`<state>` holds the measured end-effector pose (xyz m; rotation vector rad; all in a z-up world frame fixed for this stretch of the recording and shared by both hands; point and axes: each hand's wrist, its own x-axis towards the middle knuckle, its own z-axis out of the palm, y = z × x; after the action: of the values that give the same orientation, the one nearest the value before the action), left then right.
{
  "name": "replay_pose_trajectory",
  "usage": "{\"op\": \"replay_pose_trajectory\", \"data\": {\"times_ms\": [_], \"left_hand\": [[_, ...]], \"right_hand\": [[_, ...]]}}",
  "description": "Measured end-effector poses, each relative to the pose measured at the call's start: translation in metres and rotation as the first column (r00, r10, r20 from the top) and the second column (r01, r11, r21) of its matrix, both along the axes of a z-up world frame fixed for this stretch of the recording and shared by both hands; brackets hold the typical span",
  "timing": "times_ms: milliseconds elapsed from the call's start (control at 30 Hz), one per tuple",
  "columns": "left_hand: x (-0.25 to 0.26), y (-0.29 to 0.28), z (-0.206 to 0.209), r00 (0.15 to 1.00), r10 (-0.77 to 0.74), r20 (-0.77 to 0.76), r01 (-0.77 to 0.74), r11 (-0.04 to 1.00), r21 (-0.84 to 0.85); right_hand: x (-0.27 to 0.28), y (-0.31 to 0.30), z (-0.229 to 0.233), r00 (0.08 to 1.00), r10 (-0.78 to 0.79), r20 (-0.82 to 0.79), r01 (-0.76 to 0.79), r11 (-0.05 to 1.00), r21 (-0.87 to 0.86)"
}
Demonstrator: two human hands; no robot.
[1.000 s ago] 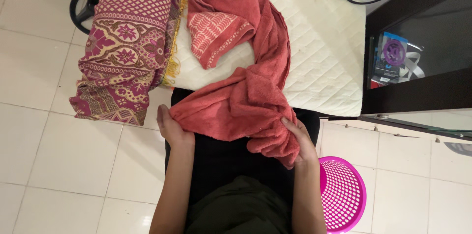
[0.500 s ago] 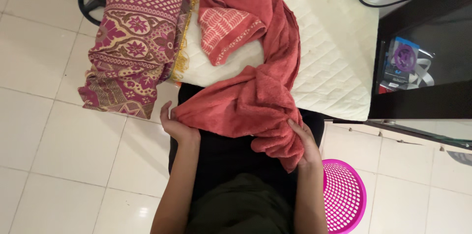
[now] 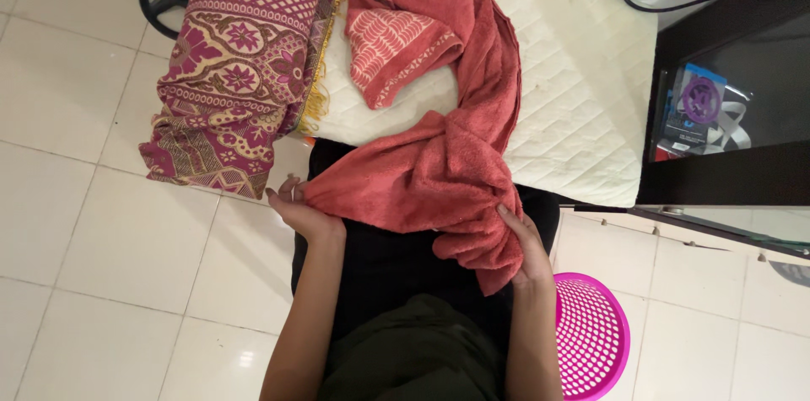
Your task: The person folds a large patterned textile on a white padded surface, then folds a red towel. Both items are folded into compact rectangles and placed on the surface.
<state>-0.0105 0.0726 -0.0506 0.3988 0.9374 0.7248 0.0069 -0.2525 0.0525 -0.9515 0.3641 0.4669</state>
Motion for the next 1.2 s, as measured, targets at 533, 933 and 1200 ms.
{"op": "replay_pose_trajectory", "data": {"times_ms": [533, 933, 1200], "left_hand": [[0.011, 0.004, 0.043, 0.645, -0.604, -0.468, 0.763, 0.533, 0.365], [0.017, -0.006, 0.098, -0.140, -0.434, -0.890, 0.535, -0.790, 0.300], [0.123, -0.010, 0.161, 0.668, -0.621, 0.409, 0.421, 0.769, 0.481]], "right_hand": [[-0.001, -0.008, 0.014, 0.997, 0.052, 0.048, -0.036, 0.961, -0.275], [0.023, -0.060, 0.074, 0.665, 0.734, -0.139, -0.452, 0.246, -0.858], [0.111, -0.102, 0.102, 0.809, -0.257, 0.528, 0.378, 0.916, -0.134]]}}
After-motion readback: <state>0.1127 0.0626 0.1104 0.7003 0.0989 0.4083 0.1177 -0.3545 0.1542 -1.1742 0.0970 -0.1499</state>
